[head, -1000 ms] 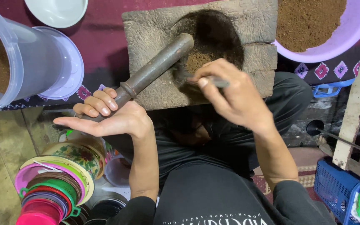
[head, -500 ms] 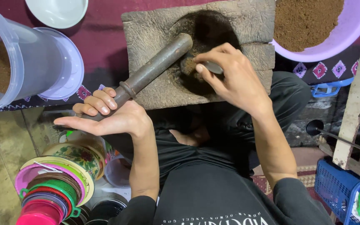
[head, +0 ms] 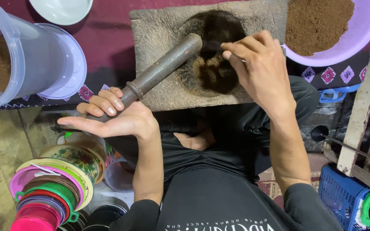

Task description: Grinding spices in a stone mortar using a wooden pestle and a spoon

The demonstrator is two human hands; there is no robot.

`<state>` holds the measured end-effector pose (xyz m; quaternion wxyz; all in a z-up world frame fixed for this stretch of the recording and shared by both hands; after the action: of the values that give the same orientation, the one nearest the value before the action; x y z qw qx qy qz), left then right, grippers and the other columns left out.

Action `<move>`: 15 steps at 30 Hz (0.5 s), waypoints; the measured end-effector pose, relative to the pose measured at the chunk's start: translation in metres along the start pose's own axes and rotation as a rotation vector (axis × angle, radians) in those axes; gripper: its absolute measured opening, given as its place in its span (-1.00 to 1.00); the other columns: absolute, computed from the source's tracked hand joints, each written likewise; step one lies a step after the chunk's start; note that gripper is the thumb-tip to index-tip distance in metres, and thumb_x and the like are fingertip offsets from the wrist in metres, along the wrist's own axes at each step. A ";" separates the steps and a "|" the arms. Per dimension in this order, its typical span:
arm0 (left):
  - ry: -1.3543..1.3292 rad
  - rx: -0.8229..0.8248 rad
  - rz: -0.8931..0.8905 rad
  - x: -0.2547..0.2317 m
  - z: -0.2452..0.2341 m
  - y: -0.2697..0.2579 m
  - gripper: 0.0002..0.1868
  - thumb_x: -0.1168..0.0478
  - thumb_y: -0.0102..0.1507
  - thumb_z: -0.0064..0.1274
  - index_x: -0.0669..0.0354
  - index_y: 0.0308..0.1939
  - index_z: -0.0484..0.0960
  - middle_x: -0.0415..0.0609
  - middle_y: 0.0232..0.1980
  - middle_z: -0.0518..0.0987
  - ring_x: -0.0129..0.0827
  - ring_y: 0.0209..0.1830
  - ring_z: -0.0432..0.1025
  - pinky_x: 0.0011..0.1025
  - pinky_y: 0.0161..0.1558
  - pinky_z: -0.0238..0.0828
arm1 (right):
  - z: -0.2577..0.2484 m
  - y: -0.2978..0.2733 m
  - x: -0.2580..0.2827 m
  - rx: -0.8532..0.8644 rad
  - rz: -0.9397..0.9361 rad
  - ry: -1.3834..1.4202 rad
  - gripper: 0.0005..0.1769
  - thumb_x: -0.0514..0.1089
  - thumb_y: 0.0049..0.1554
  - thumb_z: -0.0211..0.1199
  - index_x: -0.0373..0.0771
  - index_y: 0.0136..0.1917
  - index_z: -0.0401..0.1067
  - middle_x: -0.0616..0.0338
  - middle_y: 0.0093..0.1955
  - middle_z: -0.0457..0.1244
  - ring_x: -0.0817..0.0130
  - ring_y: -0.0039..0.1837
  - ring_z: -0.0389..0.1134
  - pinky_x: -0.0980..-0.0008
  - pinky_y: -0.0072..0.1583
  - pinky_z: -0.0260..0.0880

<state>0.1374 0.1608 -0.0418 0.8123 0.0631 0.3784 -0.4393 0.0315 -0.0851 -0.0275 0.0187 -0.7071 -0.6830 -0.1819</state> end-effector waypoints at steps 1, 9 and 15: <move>0.002 0.000 -0.001 -0.001 -0.001 0.001 -0.46 -0.24 0.21 -0.17 -0.04 -0.69 0.14 -0.29 -0.77 0.00 -0.53 -0.81 -0.11 -0.55 -0.69 -0.07 | 0.002 -0.001 0.001 0.001 0.001 0.000 -0.76 -0.13 0.46 0.22 -0.27 0.26 0.60 0.15 0.09 0.42 0.17 0.07 0.17 0.23 -0.04 0.10; 0.023 -0.002 0.010 -0.001 0.001 -0.001 -0.46 -0.24 0.19 -0.14 -0.03 -0.70 0.16 -0.28 -0.78 0.03 -0.53 -0.81 -0.07 -0.54 -0.68 -0.04 | -0.030 -0.028 0.008 0.031 0.013 0.027 -0.88 -0.14 0.43 0.33 -0.19 0.18 0.59 0.24 -0.03 0.38 0.22 0.03 0.18 0.24 0.05 0.04; 0.003 0.005 -0.011 0.000 -0.001 0.000 -0.47 -0.24 0.19 -0.13 -0.03 -0.68 0.16 -0.28 -0.75 0.00 -0.53 -0.79 -0.10 -0.53 -0.66 -0.08 | -0.001 -0.020 0.010 0.187 -0.018 0.114 -0.79 -0.08 0.32 0.29 -0.17 0.16 0.59 0.26 0.00 0.44 0.23 0.03 0.17 0.25 -0.05 0.07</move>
<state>0.1368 0.1610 -0.0421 0.8092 0.0638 0.3787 -0.4447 0.0115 -0.0742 -0.0277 0.1216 -0.6847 -0.7012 -0.1573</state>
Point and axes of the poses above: each hand's wrist, its own y-axis towards the middle knuckle, its own z-axis out of the palm, x = y × z, the point moved 4 cm from there along y, towards the middle knuckle
